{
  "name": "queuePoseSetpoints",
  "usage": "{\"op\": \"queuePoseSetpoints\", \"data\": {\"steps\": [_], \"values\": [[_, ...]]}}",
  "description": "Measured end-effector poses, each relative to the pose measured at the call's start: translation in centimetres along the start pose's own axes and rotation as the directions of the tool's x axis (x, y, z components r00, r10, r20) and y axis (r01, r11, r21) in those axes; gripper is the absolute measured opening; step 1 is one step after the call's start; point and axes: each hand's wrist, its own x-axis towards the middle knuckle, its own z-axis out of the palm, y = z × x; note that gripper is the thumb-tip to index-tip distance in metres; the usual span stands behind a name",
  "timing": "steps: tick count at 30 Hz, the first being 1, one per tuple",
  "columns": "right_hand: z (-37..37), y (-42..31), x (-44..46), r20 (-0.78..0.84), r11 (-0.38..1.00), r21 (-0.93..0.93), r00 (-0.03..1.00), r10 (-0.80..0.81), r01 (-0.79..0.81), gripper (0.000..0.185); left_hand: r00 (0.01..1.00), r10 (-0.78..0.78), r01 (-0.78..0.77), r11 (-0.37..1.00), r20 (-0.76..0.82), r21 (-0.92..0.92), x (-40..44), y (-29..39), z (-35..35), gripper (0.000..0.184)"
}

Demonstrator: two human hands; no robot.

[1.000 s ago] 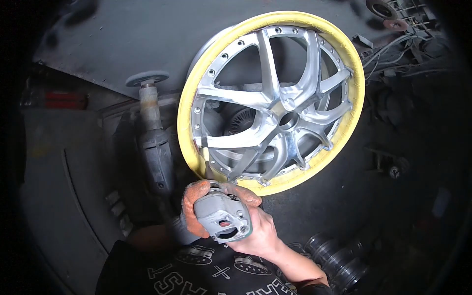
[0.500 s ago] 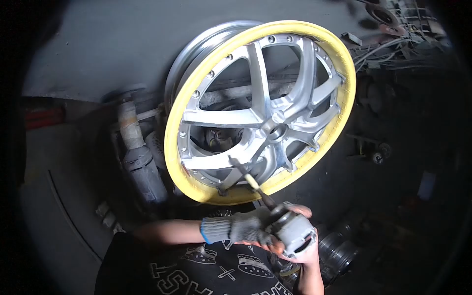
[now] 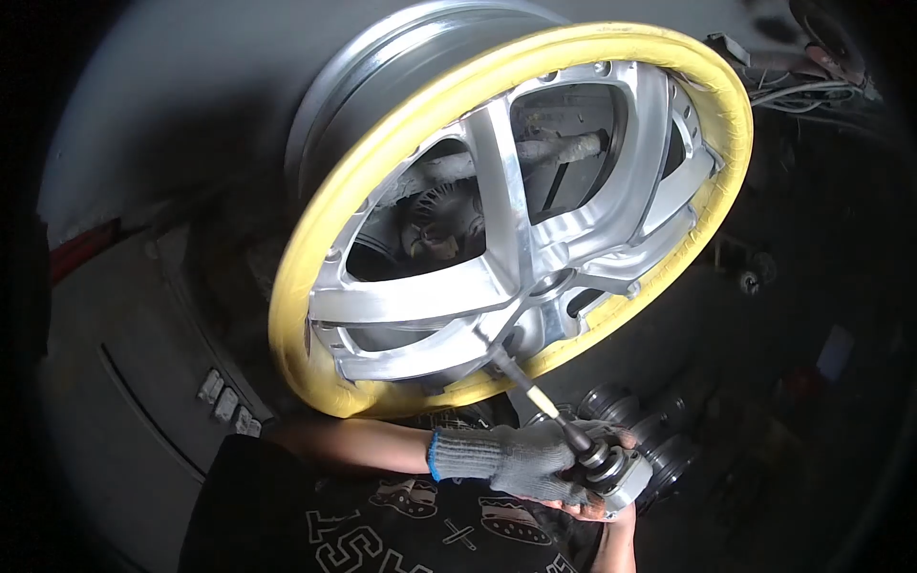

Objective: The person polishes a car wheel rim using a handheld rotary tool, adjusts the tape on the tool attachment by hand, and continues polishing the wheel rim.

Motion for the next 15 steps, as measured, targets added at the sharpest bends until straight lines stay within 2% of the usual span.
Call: {"op": "queuePoseSetpoints", "data": {"steps": [2, 3, 5, 6, 8, 10, 13, 14, 15], "values": [[-0.1, 0.0, 0.3, 0.003, 1.000, 0.003, 1.000, 0.008, -0.008, 0.106, 0.983, -0.133, 0.157, 0.966, 0.126, -0.206, 0.2, 1.3, -0.7, 0.075], [-0.2, 0.0, 0.4, 0.001, 1.000, 0.004, 1.000, 0.012, -0.012, 0.105, 0.996, -0.087, 0.089, 0.986, 0.021, -0.143, 0.0, 1.6, -0.7, 0.055], [-0.3, 0.1, 0.6, 0.009, 1.000, 0.011, 1.000, 0.015, -0.016, 0.105, 0.987, -0.144, 0.148, 0.987, 0.065, -0.056, 0.0, 2.9, -1.5, 0.047], [-0.2, 0.2, 0.7, 0.013, 1.000, 0.018, 1.000, 0.017, -0.017, 0.105, 0.987, -0.151, 0.154, 0.986, 0.055, -0.055, 0.1, 3.5, -1.9, 0.047], [-0.2, 0.4, 0.7, 0.019, 1.000, 0.025, 1.000, 0.016, -0.016, 0.104, 0.933, -0.320, 0.330, 0.944, 0.167, -0.034, 0.2, 4.5, -2.4, 0.056], [-0.2, 0.4, 0.8, 0.022, 0.999, 0.031, 1.000, 0.012, -0.013, 0.104, 0.890, -0.408, 0.417, 0.909, 0.204, 0.000, 0.2, 5.6, -2.5, 0.060], [-0.3, 0.3, 0.7, 0.028, 0.999, 0.035, 1.000, 0.008, -0.009, 0.103, 0.828, -0.556, 0.548, 0.830, 0.073, 0.109, 0.5, 4.2, -0.9, 0.058], [-0.4, 0.3, 0.7, 0.030, 0.999, 0.038, 1.000, 0.003, -0.005, 0.103, 0.940, -0.341, 0.341, 0.939, -0.017, 0.037, 0.3, 2.3, -0.2, 0.057], [-0.5, 0.3, 0.7, 0.031, 0.999, 0.043, 1.000, -0.001, 0.000, 0.103, 0.987, -0.108, 0.107, 0.994, -0.122, -0.010, 0.1, 0.5, 0.3, 0.055]]}}
